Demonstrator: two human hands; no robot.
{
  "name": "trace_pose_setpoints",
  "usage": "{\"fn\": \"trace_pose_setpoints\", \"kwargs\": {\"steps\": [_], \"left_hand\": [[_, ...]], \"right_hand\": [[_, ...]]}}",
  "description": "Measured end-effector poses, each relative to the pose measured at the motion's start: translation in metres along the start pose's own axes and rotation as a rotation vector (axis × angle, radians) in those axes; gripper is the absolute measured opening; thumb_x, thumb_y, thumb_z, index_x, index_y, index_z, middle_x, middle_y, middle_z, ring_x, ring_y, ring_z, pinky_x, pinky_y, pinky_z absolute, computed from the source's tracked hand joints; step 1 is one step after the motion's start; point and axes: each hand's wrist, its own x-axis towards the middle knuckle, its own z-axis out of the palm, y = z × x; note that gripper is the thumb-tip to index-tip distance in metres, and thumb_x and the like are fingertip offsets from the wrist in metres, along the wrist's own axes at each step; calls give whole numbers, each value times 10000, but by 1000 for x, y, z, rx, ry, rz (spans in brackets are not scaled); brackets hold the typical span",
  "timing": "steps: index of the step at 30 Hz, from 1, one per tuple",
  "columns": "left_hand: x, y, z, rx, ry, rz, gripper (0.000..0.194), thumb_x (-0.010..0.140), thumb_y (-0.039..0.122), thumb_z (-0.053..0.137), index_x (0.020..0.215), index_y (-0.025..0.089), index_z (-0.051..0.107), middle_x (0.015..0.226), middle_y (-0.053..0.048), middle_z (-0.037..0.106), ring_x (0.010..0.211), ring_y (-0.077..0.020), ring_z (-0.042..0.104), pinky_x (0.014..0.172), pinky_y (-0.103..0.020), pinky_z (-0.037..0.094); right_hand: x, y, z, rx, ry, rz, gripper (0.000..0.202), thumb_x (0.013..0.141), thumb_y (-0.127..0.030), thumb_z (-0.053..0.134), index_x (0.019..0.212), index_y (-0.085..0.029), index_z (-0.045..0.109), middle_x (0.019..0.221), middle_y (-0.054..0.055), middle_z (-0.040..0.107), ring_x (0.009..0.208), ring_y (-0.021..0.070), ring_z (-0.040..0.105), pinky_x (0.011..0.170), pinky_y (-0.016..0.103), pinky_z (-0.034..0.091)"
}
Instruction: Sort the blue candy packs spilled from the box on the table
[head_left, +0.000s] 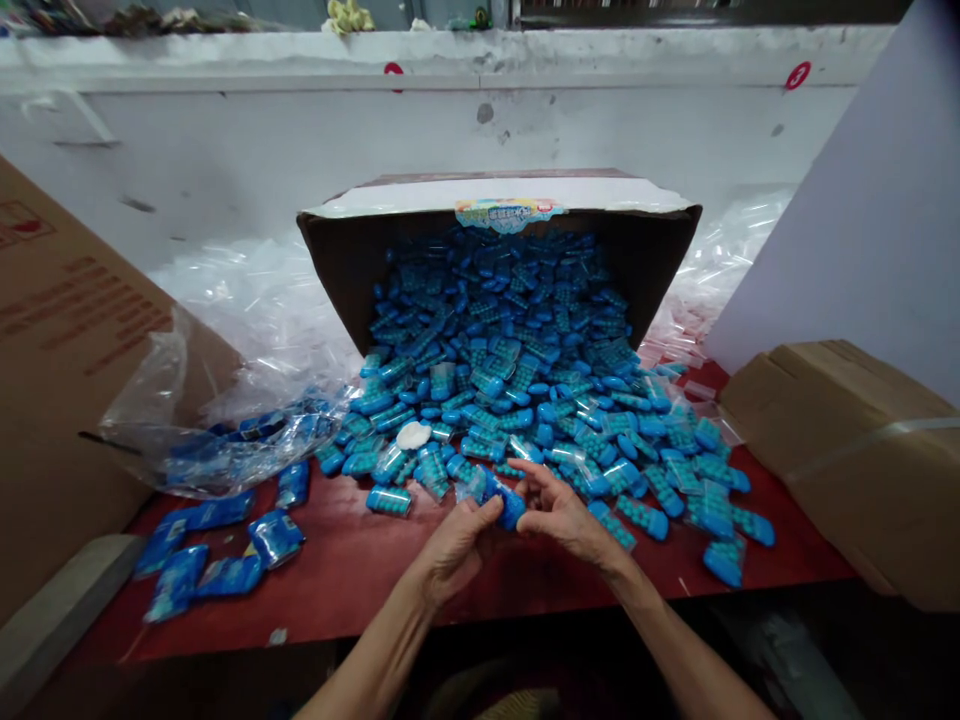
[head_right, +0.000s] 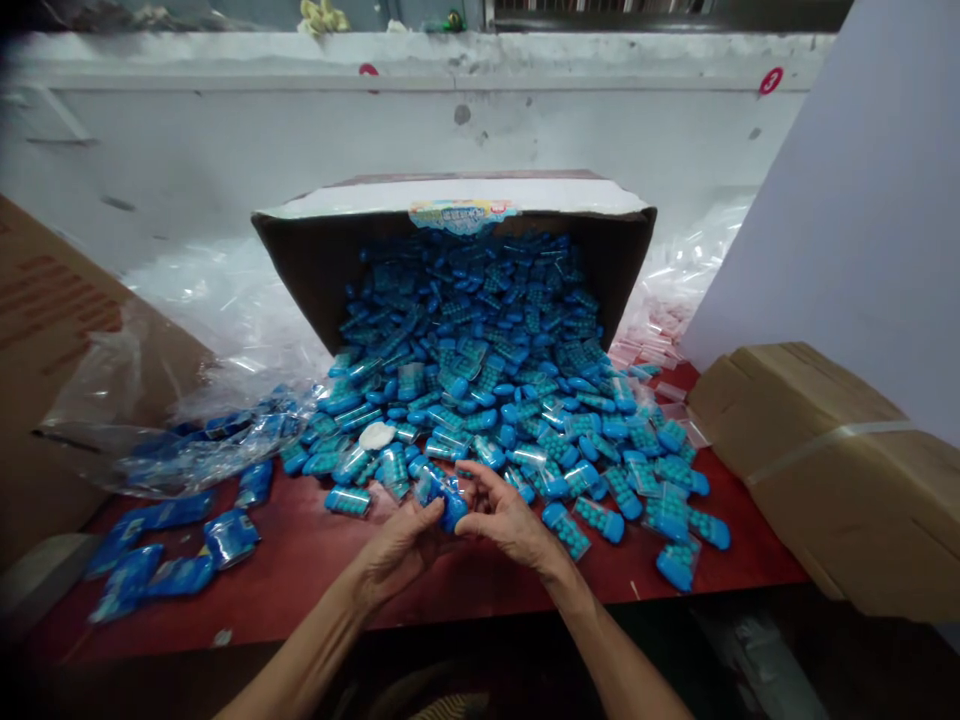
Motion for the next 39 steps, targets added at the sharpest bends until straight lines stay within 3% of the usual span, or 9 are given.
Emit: {"fn": "trace_pose_setpoints", "kwargs": {"steps": [7, 12, 16, 19, 22, 25, 28, 34, 39], "left_hand": [[3, -7, 10, -51, 124, 87, 203, 707, 260, 602, 880, 156, 581, 786, -41, 651, 766, -173, 606, 744, -342, 484], [9, 9, 2, -78, 159, 103, 162, 754, 268, 541, 838, 135, 579, 736, -59, 650, 754, -186, 620, 712, -337, 494], [-3, 63, -37, -272, 434, 379, 295, 825, 353, 386, 796, 124, 570, 732, -75, 648, 784, -199, 620, 703, -336, 501], [-30, 107, -78, -391, 550, 643, 611, 803, 543, 226, 960, 39, 535, 872, -164, 632, 927, -231, 577, 721, -334, 505], [-53, 126, -102, -399, 658, 704, 578, 818, 500, 241, 1015, 26, 506, 915, -167, 619, 954, -215, 563, 722, -312, 504], [-53, 110, -98, -321, 747, 576, 278, 821, 302, 355, 869, 104, 544, 743, -89, 629, 793, -197, 610, 657, -331, 511], [-34, 72, -77, -125, 693, 378, 83, 758, 174, 469, 764, 134, 541, 591, -26, 594, 557, -143, 596, 531, -270, 493], [5, -3, -47, 282, 657, 266, 422, 543, 232, 723, 907, 109, 547, 571, 13, 573, 402, -68, 511, 354, -143, 340], [23, -15, -31, 306, 489, 181, 317, 600, 357, 665, 787, 110, 596, 621, -19, 602, 472, -78, 522, 421, -166, 379]], "right_hand": [[0, 11, 6, -167, 131, -68, 409, 719, -302, 594, 1113, -254, 495, 924, 11, 547, 850, 155, 504, 774, 289, 411], [12, 18, -5, -159, 80, -33, 486, 723, -309, 572, 1175, -245, 406, 850, -4, 532, 675, 113, 509, 636, 256, 431], [12, 23, -5, -735, 159, -98, 324, 757, -262, 538, 1078, -229, 507, 856, 14, 545, 724, 136, 512, 690, 277, 413], [10, 29, 3, -1108, 112, -95, 271, 801, -233, 479, 1070, -236, 515, 951, 38, 547, 839, 161, 530, 709, 269, 407], [17, 41, 12, -1351, 117, -44, 228, 808, -238, 479, 1030, -238, 526, 958, 39, 548, 826, 159, 543, 621, 234, 405], [27, 54, 16, -1472, 154, -44, 139, 827, -227, 448, 890, -223, 573, 899, 41, 562, 798, 157, 536, 588, 225, 388], [33, 58, 15, -1488, 161, -65, 191, 852, -217, 395, 836, -211, 585, 879, 49, 566, 802, 158, 527, 596, 228, 379], [22, 32, 9, -1454, 245, -118, 236, 858, -285, 387, 857, -246, 619, 811, 44, 558, 753, 164, 523, 581, 241, 359], [22, 18, 6, -1058, 324, -222, 207, 818, -281, 449, 950, -250, 604, 921, 51, 566, 807, 167, 510, 697, 272, 384]]}}
